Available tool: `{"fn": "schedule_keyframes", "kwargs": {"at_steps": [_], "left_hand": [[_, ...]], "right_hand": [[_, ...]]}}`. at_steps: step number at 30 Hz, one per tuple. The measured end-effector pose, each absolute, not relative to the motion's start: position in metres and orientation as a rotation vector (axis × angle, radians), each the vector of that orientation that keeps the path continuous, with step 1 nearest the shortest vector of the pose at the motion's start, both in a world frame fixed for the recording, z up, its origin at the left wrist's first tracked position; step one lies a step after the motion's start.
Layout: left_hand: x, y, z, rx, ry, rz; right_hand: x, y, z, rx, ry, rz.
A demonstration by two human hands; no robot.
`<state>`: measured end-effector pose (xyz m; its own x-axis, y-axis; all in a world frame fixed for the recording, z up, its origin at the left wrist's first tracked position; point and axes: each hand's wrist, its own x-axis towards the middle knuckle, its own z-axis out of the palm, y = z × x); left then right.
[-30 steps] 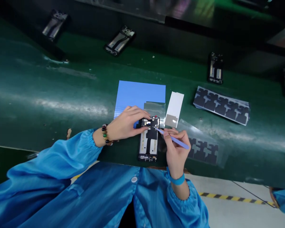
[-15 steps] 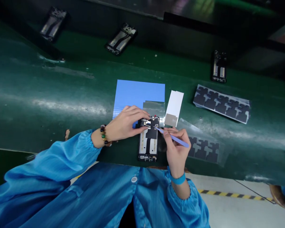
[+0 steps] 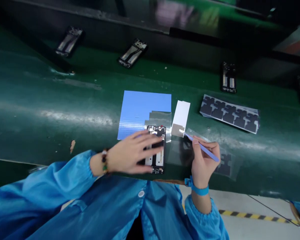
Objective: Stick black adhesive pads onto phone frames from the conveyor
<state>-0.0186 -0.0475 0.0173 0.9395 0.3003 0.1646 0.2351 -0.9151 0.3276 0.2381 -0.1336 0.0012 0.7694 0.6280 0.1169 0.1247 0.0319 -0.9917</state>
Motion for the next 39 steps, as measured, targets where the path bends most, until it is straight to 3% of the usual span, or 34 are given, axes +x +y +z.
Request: {"fn": "schedule_keyframes", "kwargs": {"at_steps": [4, 9, 15, 19, 22, 26, 32, 35, 39], "left_hand": [[-0.033, -0.1, 0.007, 2.821, 0.323, 0.297], [-0.047, -0.105, 0.025, 2.836, 0.156, 0.7], [-0.002, 0.034, 0.062, 2.843, 0.505, 0.614], [0.064, 0.151, 0.042, 2.58, 0.976, 0.581], [0.088, 0.204, 0.02, 2.533, 1.059, 0.463], [0.084, 0.231, 0.002, 2.604, 1.137, 0.383], [0.059, 0.26, 0.002, 2.257, 1.912, 0.428], [0.051, 0.276, 0.01, 2.162, 1.972, 0.37], [0.038, 0.263, 0.028, 1.901, 1.643, 0.9]], "right_hand": [[0.248, -0.135, -0.005, -1.507, -0.588, 0.345], [0.248, -0.134, -0.006, -1.503, -0.513, 0.275], [0.25, -0.138, -0.006, -1.49, -0.501, 0.302], [0.251, -0.139, -0.008, -1.474, -0.508, 0.329], [0.251, -0.14, -0.01, -1.456, -0.5, 0.348], [0.25, -0.141, -0.01, -1.456, -0.512, 0.356], [0.251, -0.141, -0.01, -1.48, -0.527, 0.394], [0.251, -0.14, -0.009, -1.498, -0.549, 0.402], [0.249, -0.142, -0.008, -1.524, -0.567, 0.388]]}}
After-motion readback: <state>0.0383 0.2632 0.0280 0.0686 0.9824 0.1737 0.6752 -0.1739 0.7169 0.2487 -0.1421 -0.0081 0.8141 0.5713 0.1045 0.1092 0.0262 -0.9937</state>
